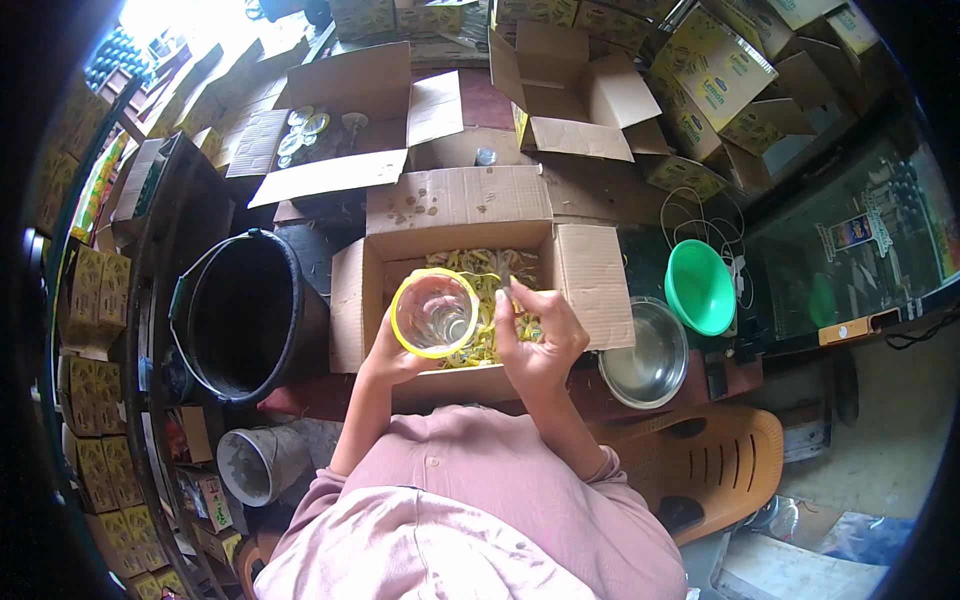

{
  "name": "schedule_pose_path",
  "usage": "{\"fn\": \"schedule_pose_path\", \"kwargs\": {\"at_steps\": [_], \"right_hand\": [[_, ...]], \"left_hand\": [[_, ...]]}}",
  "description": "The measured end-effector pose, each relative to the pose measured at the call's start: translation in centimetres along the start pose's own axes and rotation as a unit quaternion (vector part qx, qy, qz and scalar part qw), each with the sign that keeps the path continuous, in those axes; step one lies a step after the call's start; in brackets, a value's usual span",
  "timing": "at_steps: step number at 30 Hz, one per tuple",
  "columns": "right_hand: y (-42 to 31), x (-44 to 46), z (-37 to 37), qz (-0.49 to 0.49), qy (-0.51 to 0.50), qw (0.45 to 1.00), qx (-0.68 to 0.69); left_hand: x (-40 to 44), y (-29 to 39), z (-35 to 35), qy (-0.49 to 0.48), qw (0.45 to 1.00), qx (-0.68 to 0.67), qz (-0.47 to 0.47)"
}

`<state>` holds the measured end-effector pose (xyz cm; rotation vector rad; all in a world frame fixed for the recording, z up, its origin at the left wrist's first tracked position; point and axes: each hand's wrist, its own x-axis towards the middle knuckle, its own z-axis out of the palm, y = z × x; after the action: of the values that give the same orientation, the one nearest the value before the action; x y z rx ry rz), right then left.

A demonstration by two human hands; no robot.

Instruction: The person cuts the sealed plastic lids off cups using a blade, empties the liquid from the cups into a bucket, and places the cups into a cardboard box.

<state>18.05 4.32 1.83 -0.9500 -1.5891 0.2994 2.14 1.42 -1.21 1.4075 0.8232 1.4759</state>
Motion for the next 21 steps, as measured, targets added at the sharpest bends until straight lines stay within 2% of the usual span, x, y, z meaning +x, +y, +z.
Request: {"fn": "schedule_pose_path", "kwargs": {"at_steps": [3,5,6,9,10,11,13,16,21], "right_hand": [[1.7,-0.2,-0.1,0.009,0.039,0.999,0.009],[2.5,-0.5,-0.2,0.036,0.060,0.997,0.026],[3.3,-0.6,-0.2,-0.007,0.046,0.999,0.000],[4.6,-0.7,0.4,0.135,-0.177,0.975,0.016],[5.0,-0.6,0.3,0.167,-0.332,0.922,-0.111],[5.9,-1.3,0.4,0.194,-0.424,0.855,-0.225],[7.1,-2.6,0.6,0.194,-0.470,0.817,-0.271],[6.8,-2.6,0.4,0.224,-0.413,0.873,-0.132],[6.9,-2.1,-0.1,0.179,-0.288,0.939,-0.052]], "left_hand": [[-0.1,-0.4,-0.4,0.016,1.000,0.011,0.021],[0.0,-0.2,-0.9,0.012,0.996,0.075,0.044],[0.1,-0.1,-1.1,0.010,0.993,0.107,0.056],[0.3,0.5,-1.3,0.030,0.971,0.213,0.101],[0.4,0.6,-1.3,0.039,0.967,0.232,0.103],[0.3,0.7,-1.3,0.046,0.962,0.250,0.104],[0.4,1.0,-1.3,0.052,0.953,0.277,0.108],[0.2,1.3,-1.5,0.054,0.944,0.306,0.108],[0.4,1.6,-1.5,0.051,0.938,0.327,0.108]]}}
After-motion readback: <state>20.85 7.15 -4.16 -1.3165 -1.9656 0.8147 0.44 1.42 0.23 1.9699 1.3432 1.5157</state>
